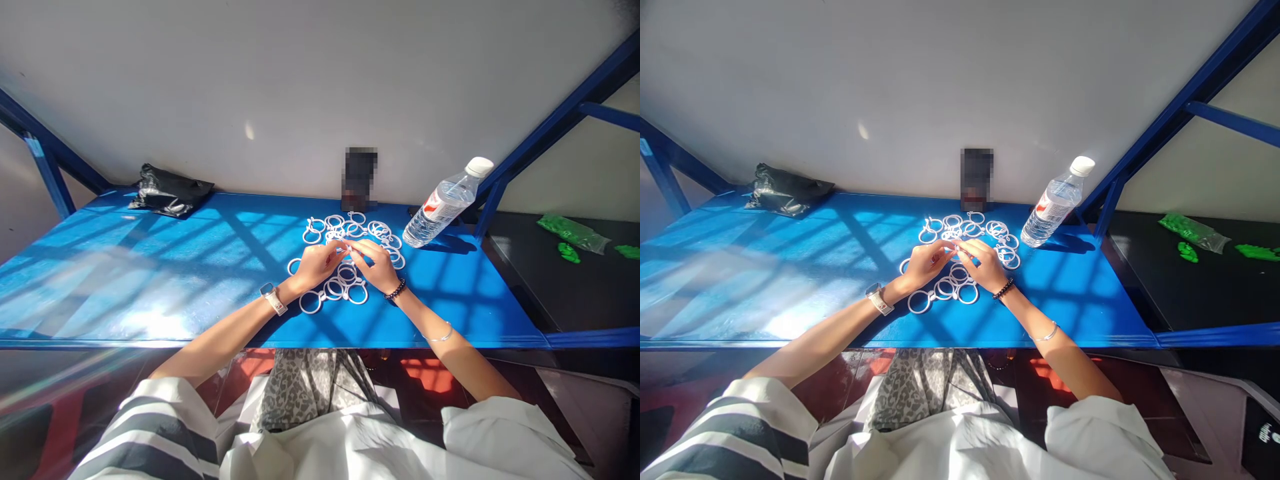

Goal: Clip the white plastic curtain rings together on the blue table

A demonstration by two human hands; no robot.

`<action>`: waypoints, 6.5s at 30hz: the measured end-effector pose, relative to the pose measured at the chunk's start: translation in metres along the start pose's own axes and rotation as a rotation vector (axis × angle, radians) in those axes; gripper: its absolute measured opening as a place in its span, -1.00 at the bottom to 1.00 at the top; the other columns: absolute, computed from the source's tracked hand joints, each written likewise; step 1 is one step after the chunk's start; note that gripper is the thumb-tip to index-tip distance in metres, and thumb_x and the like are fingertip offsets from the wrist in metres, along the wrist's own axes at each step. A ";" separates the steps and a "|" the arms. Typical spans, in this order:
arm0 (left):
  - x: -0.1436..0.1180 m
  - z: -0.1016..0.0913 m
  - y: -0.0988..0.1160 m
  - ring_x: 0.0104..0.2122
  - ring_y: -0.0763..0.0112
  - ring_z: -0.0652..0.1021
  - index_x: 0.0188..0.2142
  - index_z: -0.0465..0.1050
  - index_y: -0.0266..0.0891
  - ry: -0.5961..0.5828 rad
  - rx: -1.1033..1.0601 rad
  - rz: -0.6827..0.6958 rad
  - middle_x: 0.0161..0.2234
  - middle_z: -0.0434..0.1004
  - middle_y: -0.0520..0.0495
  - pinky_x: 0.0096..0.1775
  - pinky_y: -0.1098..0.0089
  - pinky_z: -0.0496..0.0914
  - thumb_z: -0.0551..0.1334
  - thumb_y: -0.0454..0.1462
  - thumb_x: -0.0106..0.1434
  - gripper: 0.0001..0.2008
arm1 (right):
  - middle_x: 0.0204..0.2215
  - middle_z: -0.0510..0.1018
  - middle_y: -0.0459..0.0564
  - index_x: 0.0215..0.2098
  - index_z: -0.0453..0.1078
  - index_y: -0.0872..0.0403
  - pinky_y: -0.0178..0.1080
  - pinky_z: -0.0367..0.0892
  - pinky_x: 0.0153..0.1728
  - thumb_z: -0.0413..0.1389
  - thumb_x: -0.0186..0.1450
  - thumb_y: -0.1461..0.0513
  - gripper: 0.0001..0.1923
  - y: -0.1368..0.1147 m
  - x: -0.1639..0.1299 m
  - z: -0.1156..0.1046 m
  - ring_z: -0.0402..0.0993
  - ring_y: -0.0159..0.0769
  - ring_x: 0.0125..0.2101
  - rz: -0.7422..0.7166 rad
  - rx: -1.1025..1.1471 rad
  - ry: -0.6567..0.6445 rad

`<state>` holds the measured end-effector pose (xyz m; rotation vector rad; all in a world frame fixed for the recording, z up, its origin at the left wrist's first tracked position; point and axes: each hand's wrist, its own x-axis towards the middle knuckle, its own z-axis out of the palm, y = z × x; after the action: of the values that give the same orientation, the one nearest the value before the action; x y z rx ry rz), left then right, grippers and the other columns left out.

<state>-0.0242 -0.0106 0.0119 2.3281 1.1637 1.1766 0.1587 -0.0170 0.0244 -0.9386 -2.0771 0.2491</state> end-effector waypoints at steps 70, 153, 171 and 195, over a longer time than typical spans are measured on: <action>0.000 -0.003 0.008 -0.64 0.52 0.33 -0.19 0.40 -0.24 -0.190 0.026 0.011 -0.64 0.31 0.10 -0.50 0.47 0.11 -0.03 -0.15 0.38 -0.71 | -0.46 0.55 -0.05 -0.39 0.42 0.03 -0.23 0.41 -0.40 0.13 0.31 0.21 -0.88 -0.002 0.001 0.001 0.46 -0.30 -0.47 0.047 0.071 0.180; 0.010 0.000 -0.003 -0.53 0.46 0.39 -0.38 0.25 -0.23 0.001 -0.099 0.129 -0.49 0.39 -0.02 -0.45 0.42 0.27 -0.01 -0.15 0.42 -0.72 | -0.42 0.53 -0.05 -0.36 0.31 0.02 -0.20 0.49 -0.36 0.23 0.16 0.06 -0.75 0.008 0.002 0.009 0.53 -0.25 -0.40 0.387 0.412 0.103; 0.010 0.003 -0.010 -0.48 0.46 0.42 -0.27 0.36 -0.25 0.012 -0.142 0.081 -0.45 0.42 -0.02 -0.40 0.42 0.33 0.01 -0.07 0.40 -0.68 | -0.38 0.60 0.00 -0.35 0.45 0.01 -0.14 0.53 -0.33 0.20 0.21 0.00 -0.74 0.006 0.003 0.005 0.57 -0.18 -0.35 0.355 0.403 0.083; 0.011 0.005 -0.015 -0.49 0.46 0.41 -0.30 0.42 -0.29 -0.009 -0.122 0.209 -0.44 0.46 -0.06 -0.44 0.45 0.30 0.11 -0.13 0.36 -0.73 | -0.35 0.59 0.03 -0.37 0.44 0.01 -0.11 0.50 -0.28 0.19 0.20 -0.02 -0.72 0.011 0.004 0.004 0.55 -0.16 -0.34 0.358 0.401 0.036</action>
<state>-0.0248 0.0075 0.0063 2.4031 0.8357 1.2661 0.1598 -0.0059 0.0187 -1.0449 -1.7240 0.7978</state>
